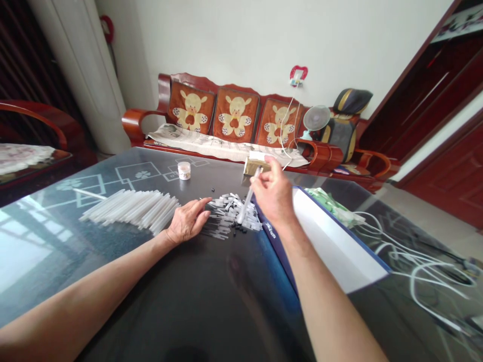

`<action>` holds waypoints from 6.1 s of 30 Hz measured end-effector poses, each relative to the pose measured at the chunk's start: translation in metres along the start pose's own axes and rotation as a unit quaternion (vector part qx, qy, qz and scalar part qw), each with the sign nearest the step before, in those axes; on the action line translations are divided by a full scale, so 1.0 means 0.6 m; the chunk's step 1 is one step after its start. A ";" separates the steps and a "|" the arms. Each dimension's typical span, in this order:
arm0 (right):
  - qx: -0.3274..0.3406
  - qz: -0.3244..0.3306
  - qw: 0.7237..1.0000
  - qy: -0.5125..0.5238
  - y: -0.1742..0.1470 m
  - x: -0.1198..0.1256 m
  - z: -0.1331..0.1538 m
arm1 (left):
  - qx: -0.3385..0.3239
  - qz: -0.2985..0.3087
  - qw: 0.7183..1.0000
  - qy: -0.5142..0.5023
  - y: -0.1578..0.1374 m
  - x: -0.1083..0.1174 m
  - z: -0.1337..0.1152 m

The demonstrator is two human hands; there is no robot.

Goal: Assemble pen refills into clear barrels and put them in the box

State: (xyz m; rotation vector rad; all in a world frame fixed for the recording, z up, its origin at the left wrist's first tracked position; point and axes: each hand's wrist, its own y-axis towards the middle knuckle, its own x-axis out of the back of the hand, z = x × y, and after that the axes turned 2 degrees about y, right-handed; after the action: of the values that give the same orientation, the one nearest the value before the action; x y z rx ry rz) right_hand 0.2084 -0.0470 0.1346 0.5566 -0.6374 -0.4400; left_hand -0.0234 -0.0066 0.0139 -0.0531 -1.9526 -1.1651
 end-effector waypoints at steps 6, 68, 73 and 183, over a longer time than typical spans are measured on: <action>-0.150 -0.009 0.960 0.235 -0.112 -0.146 -0.034 | -0.113 0.019 0.993 0.020 -0.001 -0.009 -0.008; -0.176 0.135 0.939 0.262 -0.120 -0.156 -0.078 | -0.059 0.078 0.985 0.140 0.003 -0.011 -0.005; -0.166 0.014 0.972 0.162 -0.092 -0.129 -0.114 | -0.059 0.065 0.986 0.142 0.001 -0.014 -0.002; -0.286 0.031 0.844 0.454 -0.131 -0.178 -0.057 | 0.084 0.207 0.965 0.136 0.022 0.013 -0.079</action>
State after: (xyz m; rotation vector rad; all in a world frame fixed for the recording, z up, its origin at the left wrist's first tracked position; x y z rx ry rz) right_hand 0.1375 -0.0375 0.0181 0.1186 0.3969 -0.2366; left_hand 0.0072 -0.0368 0.0385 -0.1915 -1.6854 -0.6902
